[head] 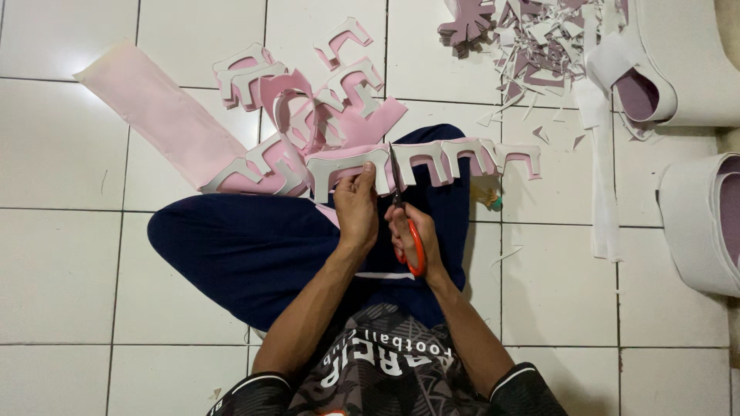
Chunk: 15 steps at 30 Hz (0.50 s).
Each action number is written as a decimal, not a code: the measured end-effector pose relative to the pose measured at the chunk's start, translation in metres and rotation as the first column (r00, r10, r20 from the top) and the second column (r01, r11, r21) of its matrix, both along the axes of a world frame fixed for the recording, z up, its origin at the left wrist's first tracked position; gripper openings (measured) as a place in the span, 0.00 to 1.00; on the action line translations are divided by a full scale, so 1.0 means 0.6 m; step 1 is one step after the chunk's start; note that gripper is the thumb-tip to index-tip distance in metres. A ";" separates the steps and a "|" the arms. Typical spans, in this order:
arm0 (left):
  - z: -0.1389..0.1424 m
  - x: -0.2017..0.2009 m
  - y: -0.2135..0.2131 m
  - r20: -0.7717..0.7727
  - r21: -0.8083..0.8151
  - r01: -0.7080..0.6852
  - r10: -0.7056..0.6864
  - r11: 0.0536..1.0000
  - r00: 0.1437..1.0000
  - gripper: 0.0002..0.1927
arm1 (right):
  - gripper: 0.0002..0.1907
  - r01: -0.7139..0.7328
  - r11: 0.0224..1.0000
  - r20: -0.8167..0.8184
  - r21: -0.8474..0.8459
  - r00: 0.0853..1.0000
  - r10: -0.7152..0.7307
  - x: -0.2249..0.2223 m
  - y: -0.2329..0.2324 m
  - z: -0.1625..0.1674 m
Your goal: The person sits on the tiled floor and trims pink and white foam cutouts with red-handled scissors, cutting excess foam from decorative shaped pieces one at a time and setting finished pieces aside with the scrap pile nearby.
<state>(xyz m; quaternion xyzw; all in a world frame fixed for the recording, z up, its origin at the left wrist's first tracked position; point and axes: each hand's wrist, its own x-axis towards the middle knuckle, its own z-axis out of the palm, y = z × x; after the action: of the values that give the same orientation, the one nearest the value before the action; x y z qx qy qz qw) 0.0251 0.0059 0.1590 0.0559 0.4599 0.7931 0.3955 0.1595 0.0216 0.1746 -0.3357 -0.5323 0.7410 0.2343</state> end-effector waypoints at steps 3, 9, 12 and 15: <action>0.002 -0.011 -0.004 0.030 -0.035 0.009 -0.008 0.999 1.000 0.11 | 0.28 0.008 1.000 0.054 -0.029 0.999 -0.007 0.001 0.001 0.005; 0.020 -0.036 -0.015 0.074 -0.041 0.093 -0.090 0.995 0.993 0.08 | 0.28 0.046 0.998 0.136 -0.033 0.990 -0.041 -0.004 0.003 0.004; 0.036 -0.044 -0.018 0.038 -0.030 0.078 -0.077 0.996 0.996 0.08 | 0.27 0.065 0.997 0.077 0.028 0.995 -0.067 -0.010 0.009 0.002; 0.058 -0.051 -0.009 0.058 0.073 0.052 -0.056 0.996 0.997 0.08 | 0.27 0.033 0.997 0.019 0.069 0.999 -0.034 -0.010 0.012 0.004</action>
<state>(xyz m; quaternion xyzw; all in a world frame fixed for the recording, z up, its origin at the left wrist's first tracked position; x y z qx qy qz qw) -0.0053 0.0003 0.1938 0.0589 0.4175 0.7994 0.4281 0.1533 0.0289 0.1770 -0.3439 -0.5539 0.7149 0.2526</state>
